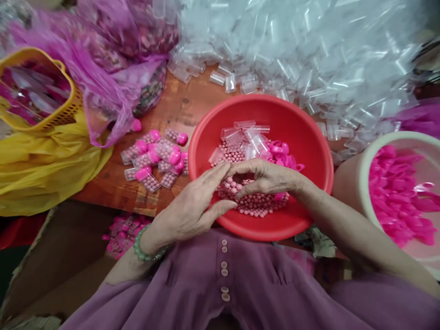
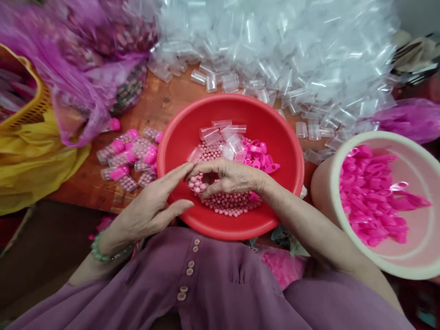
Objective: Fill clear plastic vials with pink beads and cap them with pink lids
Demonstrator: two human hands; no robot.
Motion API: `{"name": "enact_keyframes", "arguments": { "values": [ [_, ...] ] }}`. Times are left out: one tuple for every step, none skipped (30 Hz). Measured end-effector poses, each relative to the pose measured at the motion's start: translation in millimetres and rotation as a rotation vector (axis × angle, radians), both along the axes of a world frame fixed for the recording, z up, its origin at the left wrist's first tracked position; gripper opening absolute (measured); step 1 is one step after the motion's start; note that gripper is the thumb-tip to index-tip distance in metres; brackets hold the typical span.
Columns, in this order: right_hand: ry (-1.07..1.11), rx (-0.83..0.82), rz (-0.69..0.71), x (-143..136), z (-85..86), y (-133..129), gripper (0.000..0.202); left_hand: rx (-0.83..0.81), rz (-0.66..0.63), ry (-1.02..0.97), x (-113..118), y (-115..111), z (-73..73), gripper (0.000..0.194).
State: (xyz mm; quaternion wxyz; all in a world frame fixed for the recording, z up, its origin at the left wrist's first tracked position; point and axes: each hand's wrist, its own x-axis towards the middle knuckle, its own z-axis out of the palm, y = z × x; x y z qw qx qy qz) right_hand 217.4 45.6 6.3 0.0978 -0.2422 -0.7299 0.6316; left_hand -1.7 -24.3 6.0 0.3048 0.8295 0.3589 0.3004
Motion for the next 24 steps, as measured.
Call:
{"name": "enact_keyframes", "arguments": {
  "values": [
    [0.028,0.014,-0.003,1,3.3,0,0.03,-0.057,-0.015,0.012,2,2,2.7,0.064],
    [0.048,0.02,-0.003,2,6.6,0,0.03,-0.12,-0.015,0.018,4,5,4.4,0.065],
    [0.061,0.024,-0.009,2,9.8,-1,0.031,-0.19,-0.011,0.012,6,9,5.3,0.065],
    [0.065,0.029,-0.018,3,12.7,-2,0.032,-0.27,-0.009,-0.005,8,13,5.6,0.064],
    [0.066,0.038,-0.03,4,15.3,-4,0.033,-0.354,-0.014,-0.033,10,16,5.5,0.063],
    [0.069,0.047,-0.048,5,17.4,-5,0.034,-0.431,-0.029,-0.069,12,20,5.0,0.063],
    [0.078,0.052,-0.069,6,19.1,-6,0.034,-0.494,-0.049,-0.108,13,22,4.3,0.062],
    [0.09,0.048,-0.092,7,20.2,-7,0.034,-0.546,-0.068,-0.146,13,24,3.3,0.061],
    [0.098,0.037,-0.111,8,21.0,-8,0.034,-0.585,-0.083,-0.18,13,25,2.1,0.059],
    [0.103,0.021,-0.123,9,21.3,-9,0.034,-0.614,-0.092,-0.21,14,25,0.9,0.058],
    [0.112,0.008,-0.135,9,21.2,-10,0.033,-0.632,-0.091,-0.236,14,25,-0.4,0.058],
    [0.119,0.003,-0.143,10,20.9,-10,0.033,-0.645,-0.078,-0.257,14,24,-1.7,0.059],
    [0.126,0.011,-0.15,10,20.5,-10,0.033,-0.651,-0.055,-0.274,15,23,-2.8,0.06],
    [0.131,0.028,-0.159,10,20.1,-11,0.032,-0.655,-0.029,-0.287,16,22,-3.7,0.063],
    [0.135,0.047,-0.171,10,19.8,-11,0.032,-0.659,-0.004,-0.299,17,21,-4.3,0.065],
    [0.139,0.068,-0.184,10,19.8,-11,0.032,-0.666,0.019,-0.312,18,21,-4.7,0.067],
    [0.139,0.092,-0.199,11,20.1,-11,0.031,-0.674,0.041,-0.326,20,20,-4.9,0.068],
    [0.138,0.118,-0.217,11,20.8,-11,0.028,-0.68,0.06,-0.337,21,19,-4.9,0.069],
    [0.138,0.144,-0.239,12,21.8,-11,0.024,-0.682,0.079,-0.348,21,18,-4.7,0.07],
    [0.139,0.169,-0.264,12,23.0,-11,0.019,-0.679,0.098,-0.355,22,18,-4.4,0.07],
    [0.143,0.191,-0.289,13,24.5,-11,0.015,-0.673,0.113,-0.355,22,18,-4.0,0.069],
    [0.142,0.207,-0.307,14,26.2,-11,0.012,-0.664,0.126,-0.351,22,18,-3.7,0.066],
    [0.135,0.217,-0.317,15,28.0,-11,0.011,-0.657,0.135,-0.348,21,18,-3.3,0.064],
    [0.125,0.225,-0.315,16,29.7,-11,0.012,-0.657,0.134,-0.349,21,19,-3.0,0.062]
  ]
}}
